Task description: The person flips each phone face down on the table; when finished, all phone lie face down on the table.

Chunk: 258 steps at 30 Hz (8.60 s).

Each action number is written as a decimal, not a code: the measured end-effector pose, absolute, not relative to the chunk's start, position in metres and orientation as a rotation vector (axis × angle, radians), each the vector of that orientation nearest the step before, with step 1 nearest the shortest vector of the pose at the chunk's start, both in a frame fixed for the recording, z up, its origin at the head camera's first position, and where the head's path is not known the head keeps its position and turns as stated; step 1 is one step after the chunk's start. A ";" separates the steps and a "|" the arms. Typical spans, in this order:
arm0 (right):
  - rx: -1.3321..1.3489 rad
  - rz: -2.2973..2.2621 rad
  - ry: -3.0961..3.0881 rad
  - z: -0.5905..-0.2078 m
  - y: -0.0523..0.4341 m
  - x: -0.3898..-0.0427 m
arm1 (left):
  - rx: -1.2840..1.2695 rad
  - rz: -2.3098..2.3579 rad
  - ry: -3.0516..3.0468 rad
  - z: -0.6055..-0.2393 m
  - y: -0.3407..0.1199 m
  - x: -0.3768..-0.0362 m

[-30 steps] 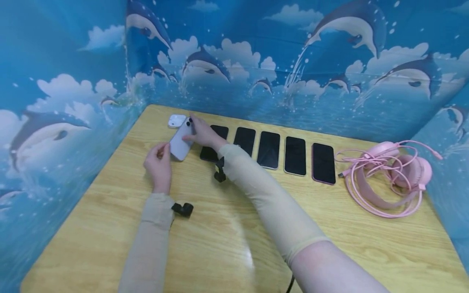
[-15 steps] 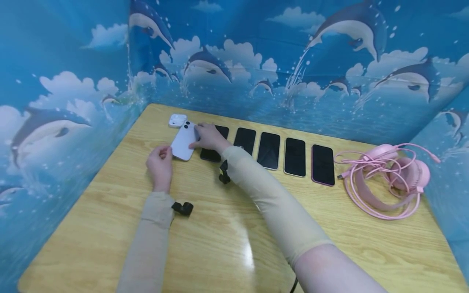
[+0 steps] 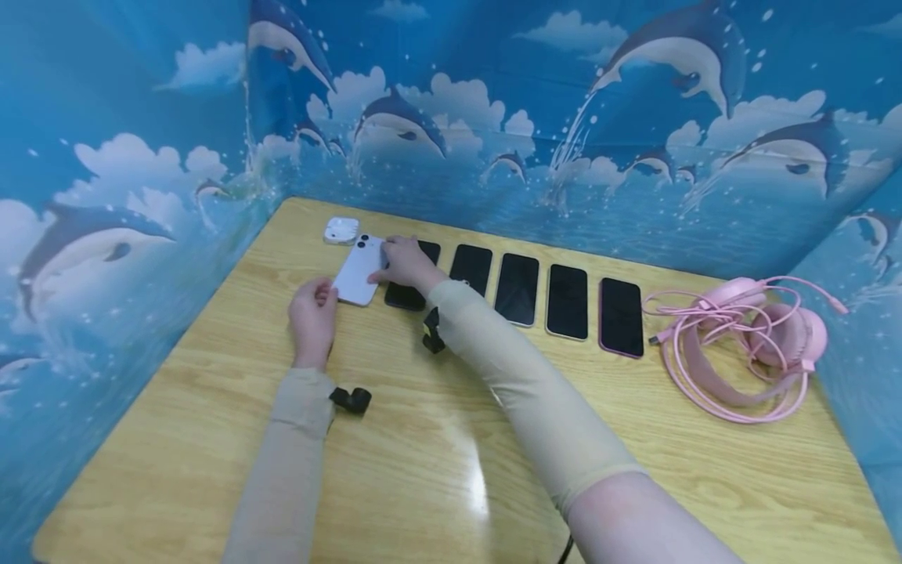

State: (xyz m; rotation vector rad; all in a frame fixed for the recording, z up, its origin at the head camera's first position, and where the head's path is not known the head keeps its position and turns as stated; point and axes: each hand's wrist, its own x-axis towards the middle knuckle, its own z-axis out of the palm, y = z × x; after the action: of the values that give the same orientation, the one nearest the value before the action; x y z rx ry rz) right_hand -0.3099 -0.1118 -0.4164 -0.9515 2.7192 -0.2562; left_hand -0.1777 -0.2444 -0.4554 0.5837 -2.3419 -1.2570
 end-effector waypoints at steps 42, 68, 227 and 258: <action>-0.796 -0.242 2.731 -0.414 -0.038 -0.337 | -0.017 -1.219 -2.626 -0.455 -0.200 -0.178; -0.786 -0.501 2.679 -0.408 -0.028 -0.336 | 0.005 -1.194 -2.722 -0.455 -0.188 -0.179; -0.706 -0.210 2.645 -0.394 0.047 -0.340 | -0.029 -1.198 -2.744 -0.460 -0.099 -0.200; -0.390 -0.917 2.491 -0.359 0.049 -0.338 | -0.043 -1.391 -2.628 -0.454 -0.098 -0.199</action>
State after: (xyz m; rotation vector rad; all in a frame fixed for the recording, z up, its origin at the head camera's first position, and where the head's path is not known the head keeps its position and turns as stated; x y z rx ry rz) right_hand -0.3378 0.0489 -0.3586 -0.3899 2.4907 -0.9166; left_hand -0.1994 -0.0981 -0.4542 -0.0432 -2.6279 -1.3913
